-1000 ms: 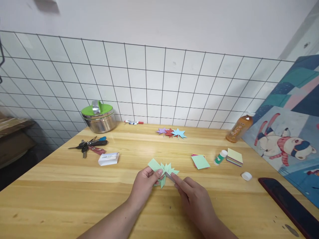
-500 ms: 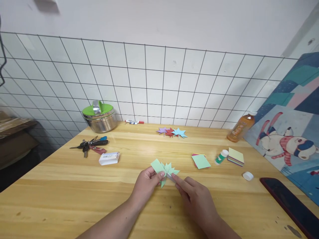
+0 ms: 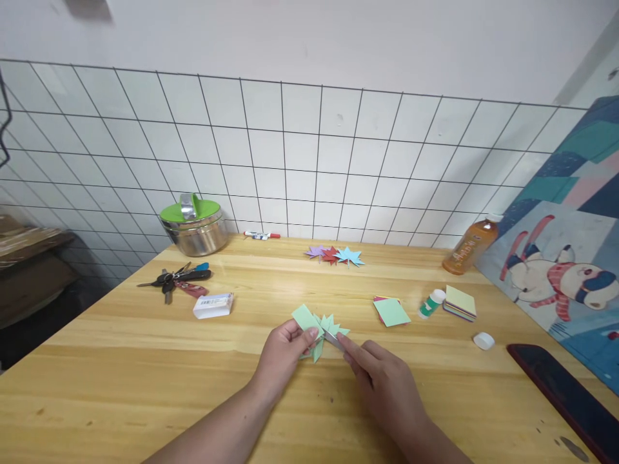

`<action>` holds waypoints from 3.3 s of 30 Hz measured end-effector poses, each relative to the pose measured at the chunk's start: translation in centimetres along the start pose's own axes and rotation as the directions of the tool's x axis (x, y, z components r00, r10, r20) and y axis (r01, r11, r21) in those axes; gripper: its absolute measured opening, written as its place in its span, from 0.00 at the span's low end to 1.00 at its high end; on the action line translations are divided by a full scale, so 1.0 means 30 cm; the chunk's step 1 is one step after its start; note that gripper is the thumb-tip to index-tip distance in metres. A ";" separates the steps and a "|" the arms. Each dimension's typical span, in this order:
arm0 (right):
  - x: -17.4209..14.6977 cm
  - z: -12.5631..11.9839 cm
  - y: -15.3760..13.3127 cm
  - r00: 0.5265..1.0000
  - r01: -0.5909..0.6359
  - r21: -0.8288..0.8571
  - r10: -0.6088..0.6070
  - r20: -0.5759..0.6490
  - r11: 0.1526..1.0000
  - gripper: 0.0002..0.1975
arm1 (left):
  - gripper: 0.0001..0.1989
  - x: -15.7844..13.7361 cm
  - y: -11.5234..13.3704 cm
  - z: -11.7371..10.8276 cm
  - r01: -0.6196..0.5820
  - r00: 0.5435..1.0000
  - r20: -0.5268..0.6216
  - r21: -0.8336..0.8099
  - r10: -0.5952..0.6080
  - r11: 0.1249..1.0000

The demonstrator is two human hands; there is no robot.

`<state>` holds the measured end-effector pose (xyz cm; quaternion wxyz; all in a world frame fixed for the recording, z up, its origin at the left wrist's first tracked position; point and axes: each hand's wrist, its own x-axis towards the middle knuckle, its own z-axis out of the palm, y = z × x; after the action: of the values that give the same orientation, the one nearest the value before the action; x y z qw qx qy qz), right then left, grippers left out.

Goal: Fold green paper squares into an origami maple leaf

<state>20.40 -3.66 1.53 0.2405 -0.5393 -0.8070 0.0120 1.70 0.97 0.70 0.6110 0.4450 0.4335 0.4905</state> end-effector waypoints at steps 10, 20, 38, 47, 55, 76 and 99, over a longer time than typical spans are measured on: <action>-0.003 -0.001 -0.002 0.999 -0.008 0.024 0.007 0.047 1.000 0.19 | 0.13 -0.004 0.017 0.016 -0.006 0.999 0.047 0.031 0.005 0.999; -0.002 -0.004 0.002 0.998 -0.026 0.027 0.025 0.050 0.999 0.19 | 0.15 -0.009 0.004 0.002 -0.018 0.998 0.053 -0.007 0.018 1.000; -0.004 -0.001 -0.004 0.999 0.003 0.030 -0.004 0.054 1.000 0.18 | 0.14 -0.011 0.006 0.003 0.027 0.995 0.099 -0.051 -0.022 0.998; -0.007 -0.005 0.001 0.999 -0.027 0.024 0.026 0.048 0.999 0.19 | 0.16 0.001 -0.022 -0.012 -0.012 1.000 0.022 -0.004 0.012 1.000; -0.006 -0.012 0.011 0.999 -0.026 0.004 0.026 0.019 1.000 0.18 | 0.17 -0.001 -0.011 -0.009 0.000 1.000 -0.004 -0.066 0.000 0.998; -0.003 -0.025 0.014 1.000 0.027 -0.050 -0.027 0.004 0.998 0.17 | 0.15 0.001 -0.003 -0.004 0.043 0.997 -0.054 -0.167 -0.052 0.985; -0.005 -0.025 0.007 0.998 0.037 -0.130 -0.043 -0.042 0.991 0.17 | 0.17 0.000 -0.011 -0.014 0.011 1.000 0.011 -0.058 -0.010 0.998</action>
<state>20.94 -3.89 2.07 0.2233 -0.5374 -0.8112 -0.0570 1.37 0.98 0.29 0.6285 0.4275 0.4182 0.4974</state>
